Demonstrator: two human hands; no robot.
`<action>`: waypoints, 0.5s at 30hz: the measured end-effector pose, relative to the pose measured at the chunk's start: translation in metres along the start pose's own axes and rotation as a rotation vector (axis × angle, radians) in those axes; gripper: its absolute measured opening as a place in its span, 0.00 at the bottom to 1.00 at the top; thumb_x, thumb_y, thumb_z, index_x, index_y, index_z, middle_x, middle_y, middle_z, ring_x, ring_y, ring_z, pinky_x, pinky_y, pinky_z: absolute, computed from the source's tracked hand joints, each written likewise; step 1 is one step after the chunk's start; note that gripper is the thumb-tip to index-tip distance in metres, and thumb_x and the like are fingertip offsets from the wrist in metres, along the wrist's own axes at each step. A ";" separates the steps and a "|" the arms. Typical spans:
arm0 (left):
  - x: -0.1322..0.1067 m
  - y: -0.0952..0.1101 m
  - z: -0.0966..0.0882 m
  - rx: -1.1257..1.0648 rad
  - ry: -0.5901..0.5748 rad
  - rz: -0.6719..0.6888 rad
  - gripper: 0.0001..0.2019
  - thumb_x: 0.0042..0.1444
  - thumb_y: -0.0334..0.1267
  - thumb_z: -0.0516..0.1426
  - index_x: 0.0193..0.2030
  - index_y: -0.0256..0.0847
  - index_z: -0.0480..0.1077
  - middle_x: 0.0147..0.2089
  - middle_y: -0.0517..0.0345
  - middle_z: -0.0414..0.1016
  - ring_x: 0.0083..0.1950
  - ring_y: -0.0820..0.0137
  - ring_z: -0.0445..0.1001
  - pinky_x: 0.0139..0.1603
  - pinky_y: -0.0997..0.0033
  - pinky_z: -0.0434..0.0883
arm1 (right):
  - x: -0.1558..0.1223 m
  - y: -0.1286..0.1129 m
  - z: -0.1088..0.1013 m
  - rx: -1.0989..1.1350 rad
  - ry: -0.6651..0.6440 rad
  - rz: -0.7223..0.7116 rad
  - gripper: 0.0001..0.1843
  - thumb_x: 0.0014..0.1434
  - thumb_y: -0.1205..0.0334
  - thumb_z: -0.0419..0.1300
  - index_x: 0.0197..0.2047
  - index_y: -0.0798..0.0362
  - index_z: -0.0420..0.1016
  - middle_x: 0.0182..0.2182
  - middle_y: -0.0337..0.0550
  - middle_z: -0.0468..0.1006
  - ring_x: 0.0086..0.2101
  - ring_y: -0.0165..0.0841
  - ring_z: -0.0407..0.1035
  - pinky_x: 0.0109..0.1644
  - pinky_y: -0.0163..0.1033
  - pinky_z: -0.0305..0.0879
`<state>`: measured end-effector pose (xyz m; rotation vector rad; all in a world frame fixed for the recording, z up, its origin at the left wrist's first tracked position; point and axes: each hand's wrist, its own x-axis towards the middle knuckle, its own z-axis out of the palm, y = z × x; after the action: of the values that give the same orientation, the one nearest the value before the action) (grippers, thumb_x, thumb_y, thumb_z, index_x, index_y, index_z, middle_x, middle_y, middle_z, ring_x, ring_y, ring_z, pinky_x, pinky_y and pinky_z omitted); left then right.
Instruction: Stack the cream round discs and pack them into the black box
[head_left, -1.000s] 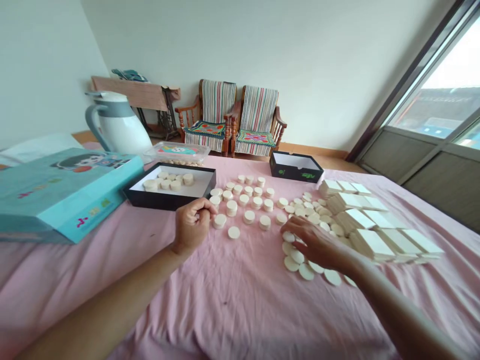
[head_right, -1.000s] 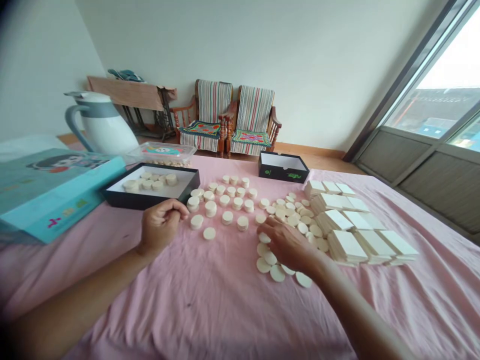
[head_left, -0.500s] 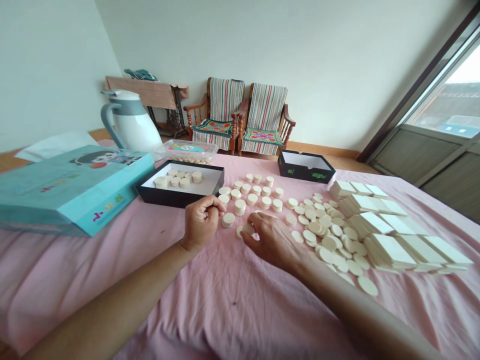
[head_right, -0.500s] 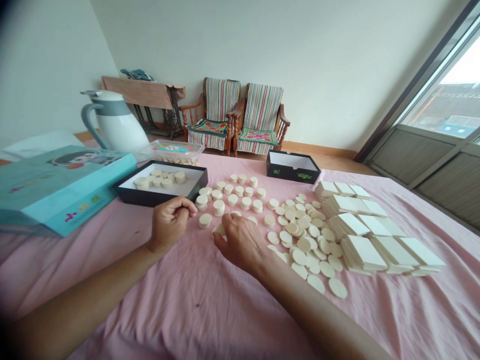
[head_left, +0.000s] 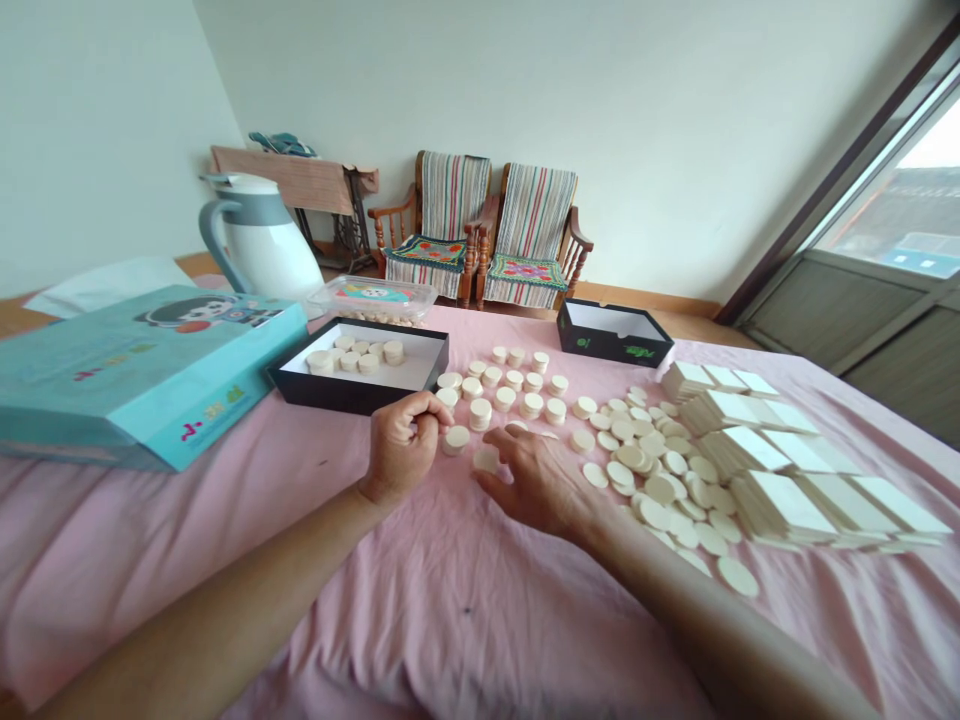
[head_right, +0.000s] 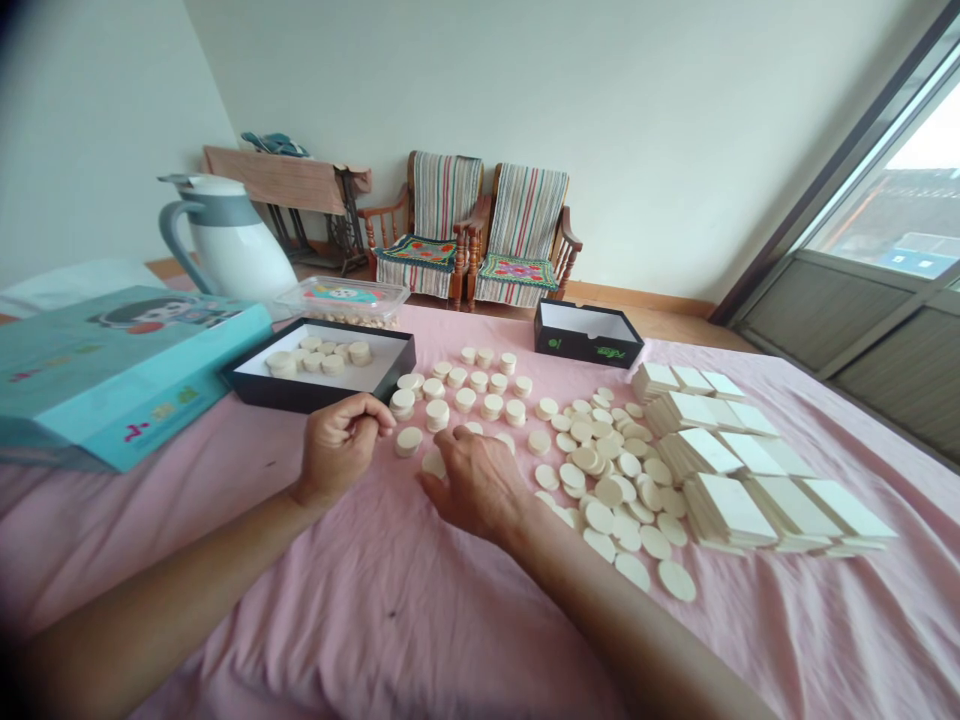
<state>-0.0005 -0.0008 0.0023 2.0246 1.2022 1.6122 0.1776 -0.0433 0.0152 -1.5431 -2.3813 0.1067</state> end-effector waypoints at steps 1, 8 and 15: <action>0.000 0.000 0.000 0.001 0.001 -0.001 0.13 0.46 0.21 0.48 0.22 0.38 0.69 0.20 0.64 0.70 0.22 0.77 0.69 0.26 0.79 0.64 | -0.002 0.004 -0.004 0.017 0.022 0.020 0.11 0.60 0.54 0.53 0.37 0.53 0.69 0.31 0.42 0.75 0.27 0.30 0.66 0.29 0.35 0.51; 0.001 -0.001 0.000 0.015 -0.003 0.000 0.12 0.45 0.22 0.47 0.22 0.38 0.69 0.20 0.64 0.71 0.23 0.76 0.70 0.26 0.79 0.65 | -0.028 0.067 -0.042 -0.054 -0.033 0.225 0.05 0.54 0.68 0.56 0.33 0.54 0.72 0.29 0.43 0.75 0.30 0.32 0.67 0.33 0.35 0.56; 0.001 -0.004 0.001 0.016 0.011 0.000 0.13 0.45 0.22 0.47 0.22 0.39 0.69 0.21 0.63 0.71 0.23 0.75 0.71 0.26 0.79 0.66 | -0.056 0.088 -0.046 0.013 -0.187 0.061 0.23 0.48 0.81 0.52 0.44 0.53 0.74 0.39 0.47 0.76 0.43 0.37 0.67 0.46 0.40 0.61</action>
<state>-0.0017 0.0031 0.0000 2.0277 1.2225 1.6203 0.2896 -0.0611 0.0277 -1.6660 -2.4684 0.2919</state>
